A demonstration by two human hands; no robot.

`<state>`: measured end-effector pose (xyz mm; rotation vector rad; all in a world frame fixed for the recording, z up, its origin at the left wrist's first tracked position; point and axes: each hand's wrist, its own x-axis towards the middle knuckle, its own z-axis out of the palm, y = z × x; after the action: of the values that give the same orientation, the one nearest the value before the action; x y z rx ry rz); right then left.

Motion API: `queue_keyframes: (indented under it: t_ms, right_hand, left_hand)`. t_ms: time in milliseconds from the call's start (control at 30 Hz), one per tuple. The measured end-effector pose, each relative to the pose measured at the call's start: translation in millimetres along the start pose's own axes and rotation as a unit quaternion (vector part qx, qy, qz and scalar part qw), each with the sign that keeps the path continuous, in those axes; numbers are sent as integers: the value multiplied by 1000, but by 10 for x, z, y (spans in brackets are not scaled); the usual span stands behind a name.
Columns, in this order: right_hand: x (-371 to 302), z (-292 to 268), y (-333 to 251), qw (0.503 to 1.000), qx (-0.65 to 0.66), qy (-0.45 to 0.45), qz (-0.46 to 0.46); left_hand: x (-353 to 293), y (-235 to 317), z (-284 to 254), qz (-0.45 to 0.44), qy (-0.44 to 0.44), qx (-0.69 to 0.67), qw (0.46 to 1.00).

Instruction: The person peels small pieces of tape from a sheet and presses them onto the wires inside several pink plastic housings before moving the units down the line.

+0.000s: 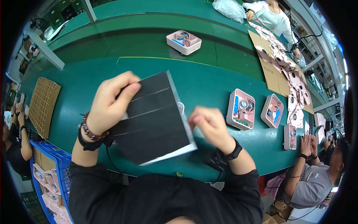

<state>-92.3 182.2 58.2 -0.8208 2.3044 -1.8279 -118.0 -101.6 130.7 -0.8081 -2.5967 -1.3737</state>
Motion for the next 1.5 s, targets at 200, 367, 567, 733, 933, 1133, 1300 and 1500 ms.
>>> queue_keyframes:
  t_ms: [200, 367, 567, 733, 933, 1133, 1300, 1500]
  right_hand:
    - [1475, -470, 445, 825, -530, 163, -107]
    - [1948, -796, 1372, 711, -696, 90, 34]
    - [2074, -779, 1433, 718, -687, 85, 74]
    - [1696, -683, 815, 818, -560, 112, 66]
    - [316, -82, 47, 806, -578, 53, -113]
    - [-621, 559, 107, 885, -465, 30, -13]
    - [-610, 869, 219, 913, -401, 37, -59]
    - [-188, 872, 223, 946, -298, 21, -129]
  left_hand:
    - [-331, 7, -52, -41, -40, -49, 997]
    - [-691, -30, -68, 4, -44, 54, 998]
    - [-923, -209, 206, -13, -57, 85, 995]
    - [-902, -234, 249, -9, -86, 88, 992]
    - [-945, -325, -214, -109, 102, 81, 985]
    - [-782, -219, -234, -27, 50, 64, 996]
    - [-671, -74, 290, 23, -146, 32, 989]
    - [-443, 28, 536, 77, -208, 130, 966]
